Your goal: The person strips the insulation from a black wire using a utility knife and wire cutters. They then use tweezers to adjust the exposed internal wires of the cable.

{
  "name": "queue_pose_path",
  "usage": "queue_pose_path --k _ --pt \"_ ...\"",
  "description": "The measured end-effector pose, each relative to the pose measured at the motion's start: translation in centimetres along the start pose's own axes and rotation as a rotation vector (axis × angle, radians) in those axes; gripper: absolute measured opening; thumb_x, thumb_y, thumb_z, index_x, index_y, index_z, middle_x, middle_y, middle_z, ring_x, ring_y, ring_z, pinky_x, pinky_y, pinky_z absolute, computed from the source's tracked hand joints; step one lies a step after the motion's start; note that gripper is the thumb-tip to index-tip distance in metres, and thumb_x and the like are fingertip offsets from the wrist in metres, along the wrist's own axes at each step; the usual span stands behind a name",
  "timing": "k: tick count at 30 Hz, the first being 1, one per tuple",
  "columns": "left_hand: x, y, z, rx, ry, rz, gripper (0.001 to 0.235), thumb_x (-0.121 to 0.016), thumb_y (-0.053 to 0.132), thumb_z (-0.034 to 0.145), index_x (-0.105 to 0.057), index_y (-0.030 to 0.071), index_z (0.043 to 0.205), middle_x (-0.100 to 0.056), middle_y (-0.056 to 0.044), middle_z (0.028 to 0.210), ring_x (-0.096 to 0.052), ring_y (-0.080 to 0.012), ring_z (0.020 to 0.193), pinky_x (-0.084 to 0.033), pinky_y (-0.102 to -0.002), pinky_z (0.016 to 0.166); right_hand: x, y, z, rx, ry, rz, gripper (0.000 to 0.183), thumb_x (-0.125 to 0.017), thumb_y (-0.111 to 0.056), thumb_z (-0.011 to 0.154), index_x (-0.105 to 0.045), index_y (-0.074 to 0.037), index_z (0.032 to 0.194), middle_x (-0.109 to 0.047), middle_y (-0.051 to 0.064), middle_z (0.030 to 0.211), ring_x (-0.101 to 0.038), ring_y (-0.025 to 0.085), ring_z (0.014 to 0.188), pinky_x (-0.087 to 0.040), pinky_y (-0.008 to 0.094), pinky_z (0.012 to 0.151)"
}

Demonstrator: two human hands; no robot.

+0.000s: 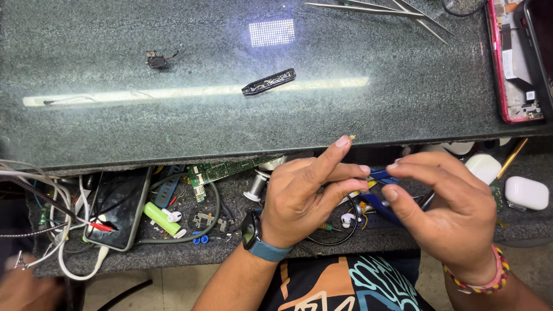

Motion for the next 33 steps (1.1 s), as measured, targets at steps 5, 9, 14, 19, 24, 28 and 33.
queue_pose_path --k 5,9,14,19,24,28,33 --pt "-0.3 0.2 0.0 -0.035 -0.069 0.155 0.066 -0.082 0.013 0.098 -0.046 0.008 0.153 -0.078 -0.003 0.108 -0.075 -0.016 0.086 -0.057 -0.026 0.071 -1.5 -1.2 1.0 0.004 -0.106 -0.068 0.026 -0.082 -0.006 0.082 -0.074 -0.001 0.106 -0.069 0.009 0.1 -0.068 0.015 0.089 -0.053 0.025 0.077" --pt "-0.6 0.0 0.2 -0.002 -0.115 0.184 0.064 -0.081 0.015 0.099 -0.047 0.009 0.153 -0.077 -0.001 0.111 -0.073 -0.0156 0.08 -0.056 -0.027 0.069 -1.8 -1.3 1.4 -0.02 -0.144 -0.102 0.019 -0.08 -0.004 0.084 -0.075 0.001 0.102 -0.071 0.009 0.097 -0.068 0.014 0.084 -0.053 0.024 0.072" --pt "-0.2 0.1 0.3 0.062 -0.151 0.291 0.056 -0.078 0.017 0.096 -0.053 0.012 0.147 -0.073 -0.004 0.107 -0.073 -0.0202 0.093 -0.057 -0.031 0.079 0.3 -1.4 0.8 0.031 -0.079 -0.067 0.015 -0.076 -0.004 0.09 -0.071 0.001 0.104 -0.072 0.011 0.103 -0.072 0.015 0.089 -0.056 0.024 0.076" --pt "1.4 1.0 -0.9 0.13 -0.184 0.432 0.041 -0.078 0.015 0.092 -0.067 0.01 0.131 -0.072 -0.003 0.091 -0.065 -0.0217 0.077 -0.05 -0.035 0.069 1.5 -1.0 0.2 0.072 -0.099 -0.031 0.014 -0.076 -0.007 0.091 -0.071 0.001 0.102 -0.074 0.012 0.103 -0.075 0.017 0.09 -0.059 0.025 0.079" --pt "4.1 1.8 -2.8 0.209 -0.113 0.47 0.026 -0.079 0.016 0.089 -0.075 0.009 0.114 -0.072 -0.004 0.09 -0.064 -0.0242 0.085 -0.047 -0.038 0.078 0.5 0.6 0.5 0.023 -0.2 0.041 0.013 -0.075 -0.005 0.088 -0.072 0.002 0.099 -0.075 0.013 0.1 -0.075 0.02 0.092 -0.058 0.027 0.082" --pt "5.3 2.5 -3.5 0.213 -0.063 0.463 0.025 -0.077 0.013 0.089 -0.073 0.007 0.112 -0.072 -0.006 0.095 -0.065 -0.0263 0.092 -0.047 -0.039 0.085 -0.4 0.6 1.2 0.021 -0.253 0.067 0.014 -0.076 -0.006 0.087 -0.073 0.001 0.099 -0.076 0.011 0.1 -0.075 0.019 0.093 -0.059 0.028 0.084" --pt "5.9 3.2 -3.7 0.199 -0.073 0.462 0.025 -0.076 0.01 0.088 -0.074 0.008 0.113 -0.071 -0.005 0.093 -0.065 -0.026 0.091 -0.047 -0.039 0.085 -0.9 -0.9 3.4 0.144 -0.167 -0.175 0.013 -0.072 -0.005 0.096 -0.073 -0.002 0.108 -0.074 0.01 0.105 -0.073 0.019 0.094 -0.057 0.027 0.08"
Point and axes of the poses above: each hand's wrist, its own z-axis towards the middle knuckle, its own x-axis out of the back of the hand, y = z × x, the point moved 7 cm from there along z, towards the middle knuckle
